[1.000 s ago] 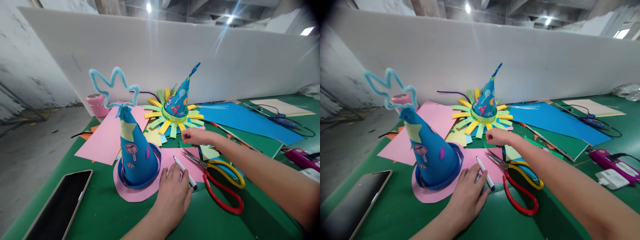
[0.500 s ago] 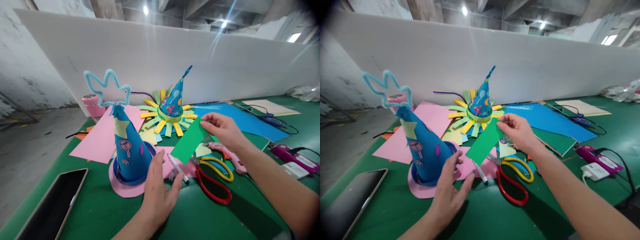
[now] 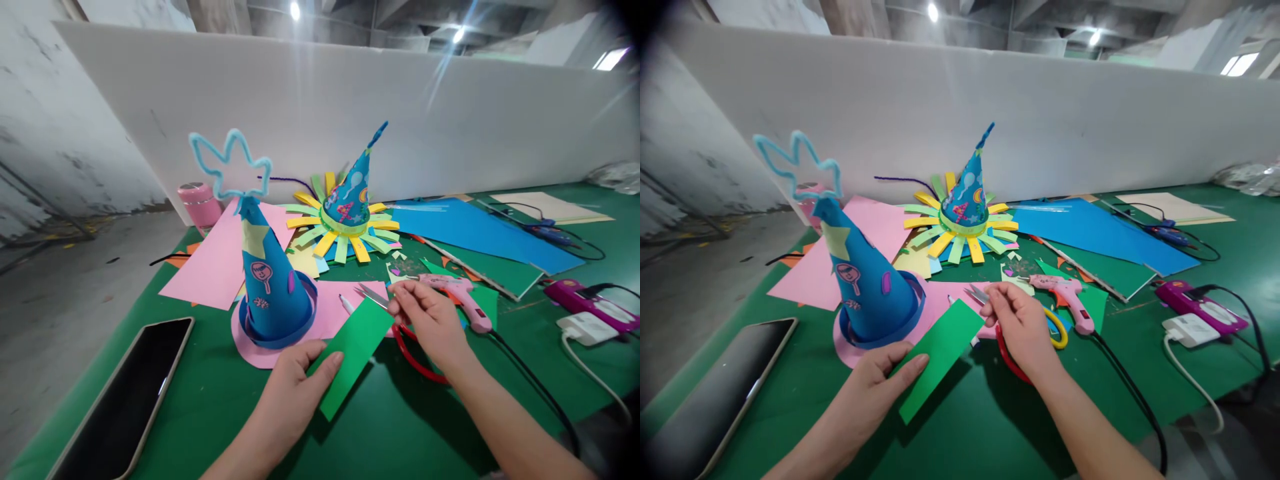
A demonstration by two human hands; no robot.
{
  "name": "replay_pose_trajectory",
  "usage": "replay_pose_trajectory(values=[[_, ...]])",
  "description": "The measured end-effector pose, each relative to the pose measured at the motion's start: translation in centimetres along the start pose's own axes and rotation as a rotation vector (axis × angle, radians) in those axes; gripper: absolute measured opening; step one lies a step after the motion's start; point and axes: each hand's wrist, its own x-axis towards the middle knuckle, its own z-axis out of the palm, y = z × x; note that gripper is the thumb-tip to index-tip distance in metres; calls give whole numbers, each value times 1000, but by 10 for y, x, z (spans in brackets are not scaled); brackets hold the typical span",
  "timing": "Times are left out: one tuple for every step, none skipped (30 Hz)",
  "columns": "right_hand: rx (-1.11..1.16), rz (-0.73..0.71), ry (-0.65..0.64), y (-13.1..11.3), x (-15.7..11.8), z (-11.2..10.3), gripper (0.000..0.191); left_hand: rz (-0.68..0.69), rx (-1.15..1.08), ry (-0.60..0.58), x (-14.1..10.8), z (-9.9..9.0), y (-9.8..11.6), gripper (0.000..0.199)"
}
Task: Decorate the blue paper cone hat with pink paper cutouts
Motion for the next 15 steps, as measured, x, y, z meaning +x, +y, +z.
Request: replay_pose_trajectory(values=[[34, 20, -3, 1, 0, -1, 23, -5, 4, 7, 0, 0, -1, 29], [53, 33, -32, 2, -1, -2, 24, -2, -3, 7, 0, 0, -1, 29], [49, 40, -83, 3, -3, -2, 24, 0, -18, -5, 0, 0, -1, 29], [20, 40, -139, 4, -4, -1, 23, 0, -38, -19, 0, 0, 0, 29], [-20, 34, -189, 5, -5, 0, 21, -5, -64, -36, 0, 1, 0, 29], [-62, 26, -226, 5, -7, 1, 20, -13, -94, -50, 0, 2, 0, 29], [-99, 18, -253, 6, -7, 3, 19, -24, -127, -62, -1, 2, 1, 29], [-125, 11, -270, 7, -8, 5, 21, -35, -160, -73, -2, 3, 1, 29], [-140, 9, -280, 6, -8, 6, 25, -44, -191, -87, -3, 3, 1, 30], [-150, 10, -287, 6, -8, 7, 28, -54, -218, -105, -4, 3, 1, 31], [-166, 11, -299, 4, -8, 8, 31, -67, -241, -140, -5, 3, 1, 32], [-196, 5, -318, 1, -9, 9, 32, -89, -264, -191, -6, 4, 1, 31], [-239, -13, -349, -2, -10, 10, 33, -117, -293, -251, -7, 4, 0, 30], [-292, -46, -394, -5, -13, 11, 34, -142, -329, -309, -7, 4, 0, 28], [-353, -92, -445, -9, -16, 13, 34, -158, -366, -354, -8, 5, 0, 27]])
